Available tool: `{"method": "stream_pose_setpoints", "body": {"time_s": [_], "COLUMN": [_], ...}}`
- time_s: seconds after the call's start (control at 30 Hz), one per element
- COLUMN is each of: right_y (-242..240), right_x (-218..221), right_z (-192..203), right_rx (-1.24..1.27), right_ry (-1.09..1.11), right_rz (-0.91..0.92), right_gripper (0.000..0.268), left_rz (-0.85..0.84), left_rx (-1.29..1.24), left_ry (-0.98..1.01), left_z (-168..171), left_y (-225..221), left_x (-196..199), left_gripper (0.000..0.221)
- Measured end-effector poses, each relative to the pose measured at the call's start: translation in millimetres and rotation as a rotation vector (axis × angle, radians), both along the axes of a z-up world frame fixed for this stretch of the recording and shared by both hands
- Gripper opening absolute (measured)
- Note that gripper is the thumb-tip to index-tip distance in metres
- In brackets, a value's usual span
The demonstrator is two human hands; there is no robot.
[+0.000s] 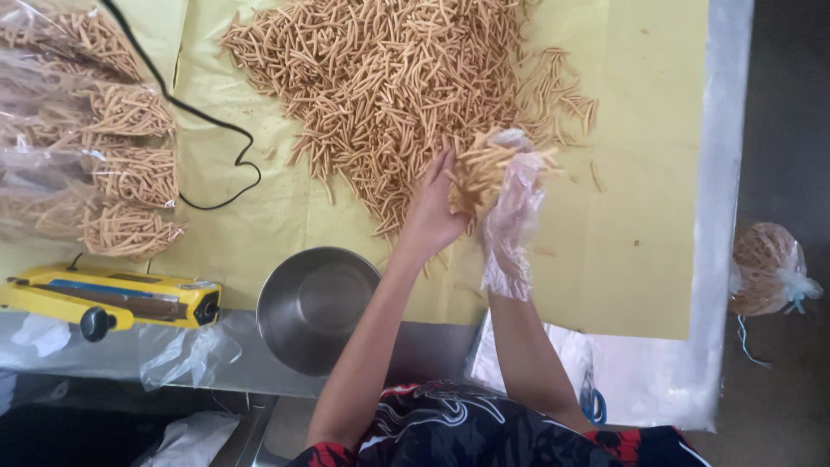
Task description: The person scoops thin fried snack sticks from a large pile on a yellow mat into a metal bowl placed on a scale. They then transfer the contents into a clear plastic bag and set the filled bag aside. This process is repeated multiple times throughout the clip.
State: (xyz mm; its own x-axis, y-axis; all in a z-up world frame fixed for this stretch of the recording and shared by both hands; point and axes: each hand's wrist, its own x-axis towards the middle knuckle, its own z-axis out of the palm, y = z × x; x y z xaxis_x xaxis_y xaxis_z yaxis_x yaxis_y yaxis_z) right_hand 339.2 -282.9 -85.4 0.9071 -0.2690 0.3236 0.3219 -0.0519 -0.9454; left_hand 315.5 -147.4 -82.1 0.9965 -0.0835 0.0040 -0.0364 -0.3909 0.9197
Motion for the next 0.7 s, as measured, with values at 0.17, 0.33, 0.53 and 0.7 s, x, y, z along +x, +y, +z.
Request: {"method": "stream_pose_setpoints", "body": {"time_s": [0.17,0.33,0.53,0.7], "right_y": [-46,-142,-239,-255], "right_x": [-24,-35,-89,-111], "right_z": [35,-10,-161,-211], "right_rx": [0.074,0.139,-0.209,-0.621], "right_ry": [-0.047,0.496,0.859,0.841], "right_rz": [0.378,0.136,0.167,0.250], "right_gripper": [0.048,0.057,0.051,0.046], "left_rz": [-0.039,-0.067,0.065,0.071], "left_rx": [-0.144,-0.491,-0.487,-0.302], "left_ry": [-0.075,0.019,0.091,0.085], "left_z": [37,128,192,193], "left_y": [6,53,85,115], "left_x": [-20,-70,-130,-166], "left_gripper": [0.094,0.087,0.083,0.082]}}
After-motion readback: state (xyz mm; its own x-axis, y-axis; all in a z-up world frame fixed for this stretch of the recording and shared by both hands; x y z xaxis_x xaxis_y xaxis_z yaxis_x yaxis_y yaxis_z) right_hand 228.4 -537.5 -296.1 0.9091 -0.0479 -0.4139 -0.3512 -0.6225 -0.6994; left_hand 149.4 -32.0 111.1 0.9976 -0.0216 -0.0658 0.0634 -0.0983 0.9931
